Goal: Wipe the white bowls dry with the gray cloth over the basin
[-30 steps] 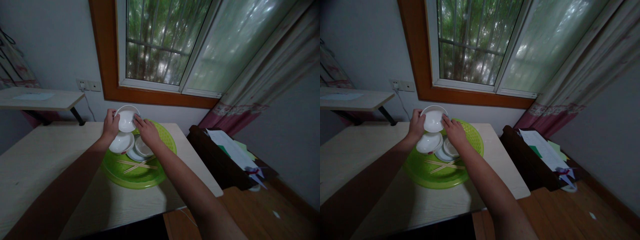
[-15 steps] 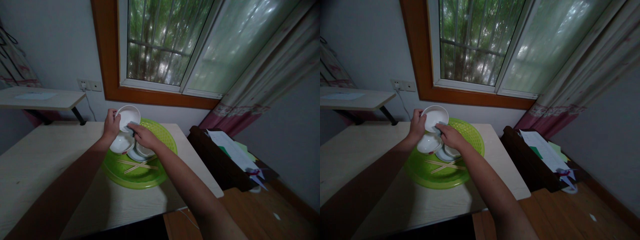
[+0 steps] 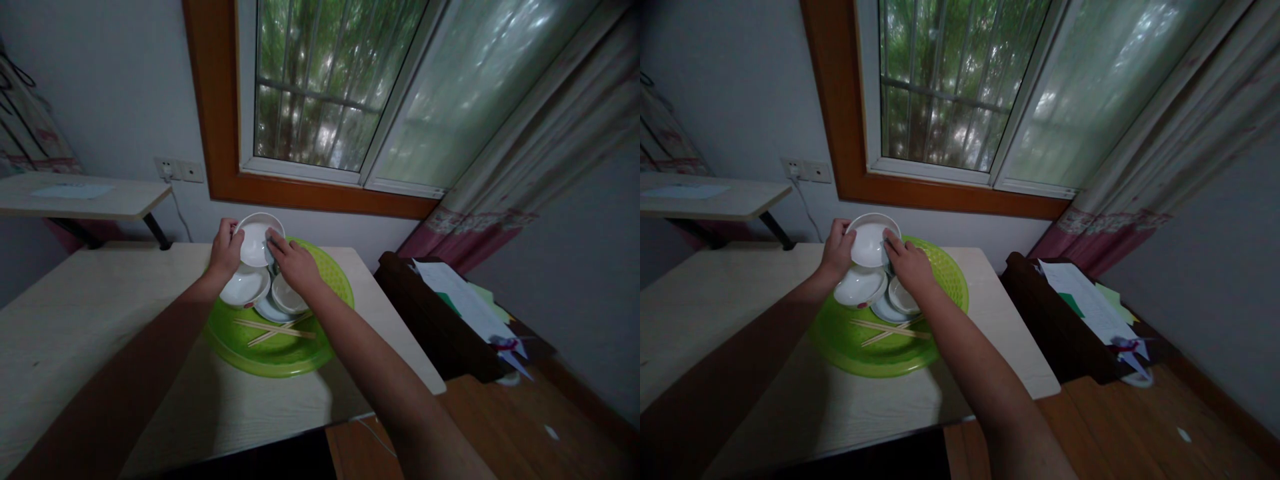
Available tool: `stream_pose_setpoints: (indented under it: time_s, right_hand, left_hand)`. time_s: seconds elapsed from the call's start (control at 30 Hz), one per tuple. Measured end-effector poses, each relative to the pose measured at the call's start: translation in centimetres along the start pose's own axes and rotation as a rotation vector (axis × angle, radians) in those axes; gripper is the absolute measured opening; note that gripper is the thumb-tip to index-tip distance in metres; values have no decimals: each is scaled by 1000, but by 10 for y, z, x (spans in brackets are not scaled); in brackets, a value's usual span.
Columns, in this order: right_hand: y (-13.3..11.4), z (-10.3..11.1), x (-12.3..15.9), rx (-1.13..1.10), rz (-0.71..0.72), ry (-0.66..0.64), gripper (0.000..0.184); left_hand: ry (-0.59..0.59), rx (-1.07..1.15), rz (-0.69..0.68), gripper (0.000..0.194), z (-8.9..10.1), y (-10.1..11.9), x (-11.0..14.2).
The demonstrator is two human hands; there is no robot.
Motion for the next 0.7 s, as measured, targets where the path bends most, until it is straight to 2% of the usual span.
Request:
stream_pose_setpoints:
  time_s: [0.2, 0.43, 0.7]
  right_hand:
    - [-2, 3, 0, 8, -9, -38, 52]
    - [-11, -8, 2, -140, -49, -69, 49]
    - [-20, -13, 6, -406, 74, -83, 54]
  left_hand:
    - [10, -1, -16, 23, 0, -1, 0]
    - [51, -38, -15, 21, 3, 0, 0]
    - [42, -28, -32, 20, 3, 1, 2]
Point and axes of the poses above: each hand's wrist, its own x-axis away from the middle knuckle, its own z-axis out of the back of the hand, y = z × x, the point moved 2 cm from there along -x, towards the middle knuckle, and after that the axes turned 11 degrees about y, right-handed, at the moved point
